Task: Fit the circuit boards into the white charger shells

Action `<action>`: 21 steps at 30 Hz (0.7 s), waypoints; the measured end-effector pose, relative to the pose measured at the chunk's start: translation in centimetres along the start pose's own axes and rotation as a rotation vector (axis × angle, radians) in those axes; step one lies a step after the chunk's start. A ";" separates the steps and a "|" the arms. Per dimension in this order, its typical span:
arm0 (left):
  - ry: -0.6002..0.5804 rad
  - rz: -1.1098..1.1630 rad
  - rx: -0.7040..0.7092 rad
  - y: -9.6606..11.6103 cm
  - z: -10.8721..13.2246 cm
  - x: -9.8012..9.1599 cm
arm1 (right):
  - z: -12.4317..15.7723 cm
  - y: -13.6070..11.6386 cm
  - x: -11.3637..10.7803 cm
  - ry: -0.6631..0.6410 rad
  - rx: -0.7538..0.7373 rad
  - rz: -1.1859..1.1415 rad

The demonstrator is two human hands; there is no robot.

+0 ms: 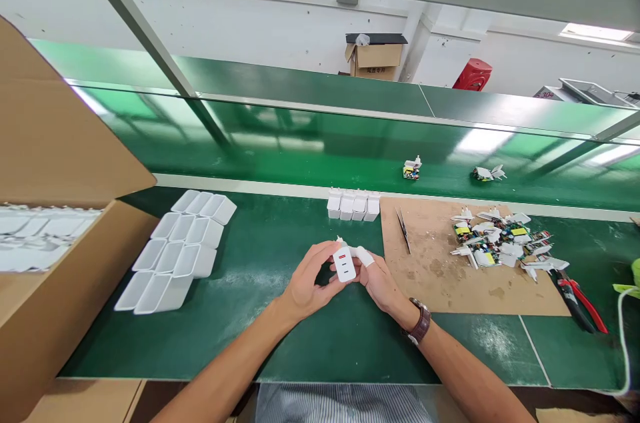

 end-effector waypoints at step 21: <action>-0.145 0.231 -0.163 -0.8 -0.3 0.6 | 0.2 0.4 -1.3 0.010 -0.249 0.775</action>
Point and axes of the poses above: each hand's wrist, its own z-axis away from the middle knuckle, its own x-axis out of the palm, y = z × x, the point moved 4 cm from there along -z, towards the middle knuckle, and after that the axes turned 5 degrees about -y, right-handed, at the moved point
